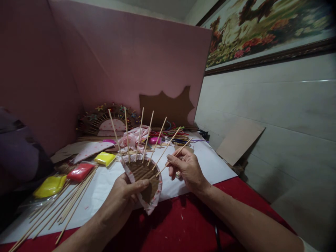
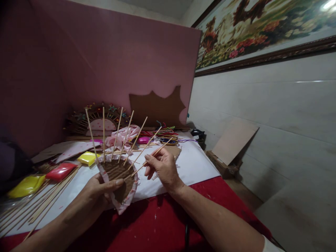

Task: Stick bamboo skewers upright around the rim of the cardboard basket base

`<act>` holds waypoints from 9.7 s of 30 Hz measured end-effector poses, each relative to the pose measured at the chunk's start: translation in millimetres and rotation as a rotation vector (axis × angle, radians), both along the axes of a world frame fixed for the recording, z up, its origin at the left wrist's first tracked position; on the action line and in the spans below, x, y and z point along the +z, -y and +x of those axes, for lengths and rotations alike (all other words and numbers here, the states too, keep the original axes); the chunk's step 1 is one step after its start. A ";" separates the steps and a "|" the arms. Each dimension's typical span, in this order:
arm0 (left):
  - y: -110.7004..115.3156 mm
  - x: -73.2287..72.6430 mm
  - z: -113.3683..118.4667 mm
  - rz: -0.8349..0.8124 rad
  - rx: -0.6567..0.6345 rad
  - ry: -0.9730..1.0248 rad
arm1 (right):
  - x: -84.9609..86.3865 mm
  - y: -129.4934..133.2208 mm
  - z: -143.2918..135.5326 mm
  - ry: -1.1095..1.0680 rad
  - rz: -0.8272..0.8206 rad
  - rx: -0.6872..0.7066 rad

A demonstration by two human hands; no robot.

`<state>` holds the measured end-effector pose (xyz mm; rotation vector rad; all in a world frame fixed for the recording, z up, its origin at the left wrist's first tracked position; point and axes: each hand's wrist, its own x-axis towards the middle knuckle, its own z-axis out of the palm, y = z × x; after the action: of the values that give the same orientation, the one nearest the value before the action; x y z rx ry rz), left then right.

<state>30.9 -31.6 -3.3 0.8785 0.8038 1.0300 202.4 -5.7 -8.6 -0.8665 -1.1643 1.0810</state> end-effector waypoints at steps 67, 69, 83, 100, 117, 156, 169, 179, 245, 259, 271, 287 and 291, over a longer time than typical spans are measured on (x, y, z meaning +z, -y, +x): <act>-5.9 -6.0 -2.2 -0.007 -0.032 0.073 | -12.7 -3.6 -2.7 0.164 0.039 0.108; -5.1 -6.6 -2.1 -0.010 -0.052 0.064 | -12.3 -3.6 -3.0 0.153 0.020 0.106; -4.4 -9.1 -3.2 0.029 -0.107 0.088 | -10.3 -1.8 -4.5 0.174 0.055 0.097; -3.5 -8.8 -1.8 0.023 -0.096 0.107 | -10.6 2.0 -6.3 0.179 0.060 0.081; -2.9 -11.1 -0.8 0.055 -0.112 0.130 | -15.0 -4.2 -4.2 0.035 -0.008 0.151; -3.6 -13.2 -2.2 0.033 -0.085 0.111 | -12.8 -0.6 -6.5 0.117 0.016 0.090; -5.5 -14.2 -2.1 0.057 -0.089 0.099 | -15.7 -2.6 -6.8 0.101 0.022 0.094; -4.1 -11.9 -1.7 0.050 -0.076 0.117 | -16.0 -2.5 -6.7 0.096 0.020 0.098; -5.3 -13.0 -1.2 0.042 -0.075 0.098 | -17.3 -4.0 -6.7 0.105 -0.007 0.086; -5.2 -14.9 -2.1 0.036 -0.067 0.085 | -19.1 -4.4 -6.5 0.103 0.003 0.082; -2.7 -15.1 -3.0 0.073 -0.086 0.083 | -18.9 -4.7 -6.6 0.103 0.009 0.085; -4.5 -15.9 -3.0 0.064 -0.072 0.079 | -17.6 -4.4 -7.1 0.108 0.008 0.072; -4.0 -16.2 -3.2 0.065 -0.070 0.073 | -18.0 -4.7 -7.0 0.106 0.012 0.076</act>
<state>27.7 -27.6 -19.5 0.9128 0.6769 1.0252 195.4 -1.0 -26.6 -0.8855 -1.2997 1.0994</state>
